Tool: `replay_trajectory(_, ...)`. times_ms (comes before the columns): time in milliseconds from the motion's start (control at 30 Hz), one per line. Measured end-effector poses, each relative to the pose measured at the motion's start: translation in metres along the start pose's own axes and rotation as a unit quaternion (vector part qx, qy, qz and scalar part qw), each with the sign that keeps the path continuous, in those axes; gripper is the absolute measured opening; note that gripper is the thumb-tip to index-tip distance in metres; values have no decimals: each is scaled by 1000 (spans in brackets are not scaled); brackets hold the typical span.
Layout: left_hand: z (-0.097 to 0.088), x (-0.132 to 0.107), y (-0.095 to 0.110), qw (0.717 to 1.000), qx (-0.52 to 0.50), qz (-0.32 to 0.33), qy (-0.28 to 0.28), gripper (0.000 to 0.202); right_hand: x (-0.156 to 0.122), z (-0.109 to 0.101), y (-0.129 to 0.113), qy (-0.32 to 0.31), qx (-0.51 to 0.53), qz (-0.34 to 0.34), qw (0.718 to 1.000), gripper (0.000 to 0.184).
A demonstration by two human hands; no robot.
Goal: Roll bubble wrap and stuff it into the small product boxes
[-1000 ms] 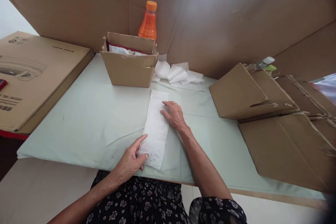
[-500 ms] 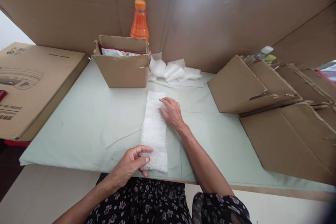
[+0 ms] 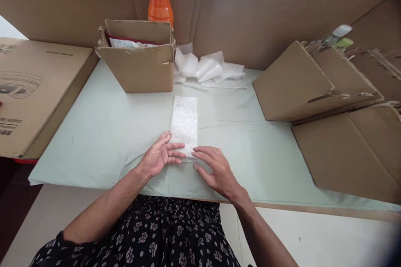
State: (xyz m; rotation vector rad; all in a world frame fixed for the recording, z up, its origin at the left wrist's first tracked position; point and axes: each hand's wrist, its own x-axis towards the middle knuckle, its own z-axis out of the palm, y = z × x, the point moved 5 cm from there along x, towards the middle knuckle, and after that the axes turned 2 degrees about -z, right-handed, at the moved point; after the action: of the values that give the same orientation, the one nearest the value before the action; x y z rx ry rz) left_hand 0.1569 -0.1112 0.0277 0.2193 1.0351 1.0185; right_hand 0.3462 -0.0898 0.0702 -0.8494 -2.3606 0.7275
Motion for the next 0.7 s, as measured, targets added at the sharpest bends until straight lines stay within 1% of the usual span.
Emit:
replay_trajectory(33, -2, -3, 0, 999, 23, 21, 15, 78, -1, 9, -3, -33, -33, -18, 999, 35)
replay_trajectory(100, -9, -11, 5, 989, 91, 96, 62, 90, 0, 24, -2, -77, -106, -36, 991, 37)
replay_trajectory(133, -12, -16, 9, 976, 140, 143, 87, 91, 1, 30, 1, -87, -138, -42, 986, 34)
replay_trajectory(167, -14, -22, 12, 955, 198, 191, 108, 88, 3, 34, 4, -90, -165, -49, 981, 31)
replay_trajectory(200, -16, -28, 15, 927, 265, 237, 120, 80, 6, 37, 6, -89, -187, -57, 977, 29)
replay_trajectory(233, -15, -34, 17, 891, 337, 280, 121, 70, 8, 39, 8, -86, -201, -66, 974, 28)
replay_trajectory(300, -12, -42, 14, 807, 467, 349, 94, 56, 12, 39, 10, -78, -210, -80, 971, 31)
replay_trajectory(333, -10, -45, 10, 768, 515, 373, 72, 56, 15, 37, 11, -76, -207, -81, 972, 32)
replay_trajectory(367, -8, -45, 6, 739, 549, 388, 50, 59, 17, 35, 11, -75, -198, -77, 974, 32)
replay_trajectory(400, -7, -44, 1, 720, 572, 393, 34, 62, 19, 32, 11, -76, -183, -68, 978, 31)
replay_trajectory(433, -6, -42, -3, 711, 584, 391, 27, 64, 22, 29, 10, -79, -165, -56, 982, 31)
replay_trajectory(467, -6, -40, -6, 711, 588, 384, 26, 63, 23, 25, 9, -83, -142, -45, 985, 30)
replay_trajectory(533, -7, -34, -8, 730, 576, 366, 38, 54, 23, 18, 4, -94, -94, -27, 991, 28)
replay_trajectory(600, -7, -31, -6, 757, 551, 347, 54, 47, 18, 10, -3, -83, -67, -14, 994, 25)
replay_trajectory(633, -7, -29, -4, 769, 542, 333, 58, 46, 14, 4, -6, -56, -68, -9, 996, 24)
replay_trajectory(700, -8, -25, -1, 782, 546, 294, 62, 50, 4, -7, -15, 27, -96, -7, 995, 23)
